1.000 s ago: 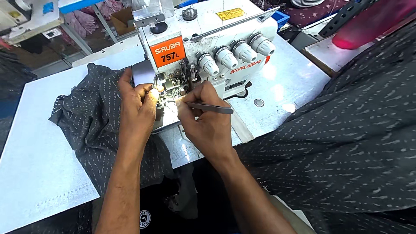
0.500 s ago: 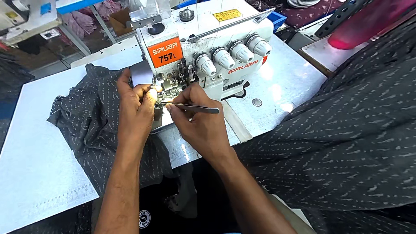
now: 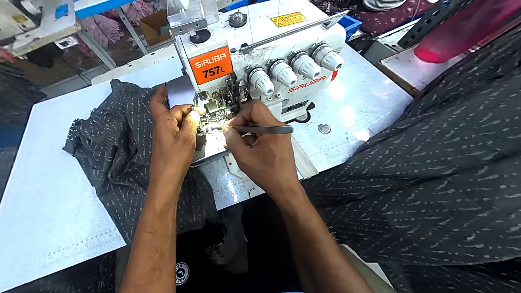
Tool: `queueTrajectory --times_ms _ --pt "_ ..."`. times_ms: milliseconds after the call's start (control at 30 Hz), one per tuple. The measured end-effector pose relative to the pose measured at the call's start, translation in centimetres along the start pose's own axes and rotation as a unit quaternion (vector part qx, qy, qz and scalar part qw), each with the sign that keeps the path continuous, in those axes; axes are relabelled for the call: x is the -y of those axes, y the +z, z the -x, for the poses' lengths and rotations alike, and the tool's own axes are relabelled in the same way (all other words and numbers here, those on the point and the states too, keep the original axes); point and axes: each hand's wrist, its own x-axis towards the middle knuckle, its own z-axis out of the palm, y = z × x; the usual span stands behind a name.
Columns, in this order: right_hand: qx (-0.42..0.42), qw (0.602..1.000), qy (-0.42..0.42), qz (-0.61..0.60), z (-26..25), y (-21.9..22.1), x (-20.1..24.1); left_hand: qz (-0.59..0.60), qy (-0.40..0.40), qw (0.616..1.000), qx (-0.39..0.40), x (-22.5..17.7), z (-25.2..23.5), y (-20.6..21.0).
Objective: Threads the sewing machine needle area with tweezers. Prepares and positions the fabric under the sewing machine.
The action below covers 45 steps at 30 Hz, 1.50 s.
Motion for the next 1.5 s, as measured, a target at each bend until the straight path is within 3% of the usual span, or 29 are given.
queueTrajectory --times_ms 967,1067,1200,1500 --pt "0.006 0.999 -0.001 0.033 0.02 0.59 -0.18 0.0 0.0 1.0 0.001 0.08 -0.07 -0.04" --pt "0.026 1.0 0.001 -0.011 0.0 0.21 -0.48 0.004 0.0 1.0 -0.001 0.03 -0.11 -0.01" --pt "-0.018 0.997 0.03 -0.066 0.05 0.19 -0.61 0.006 -0.002 1.0 0.002 0.07 -0.08 -0.1" --pt "0.013 1.0 0.02 -0.003 -0.06 -0.04 -0.33 0.013 0.0 1.0 0.0 0.08 -0.14 0.05"
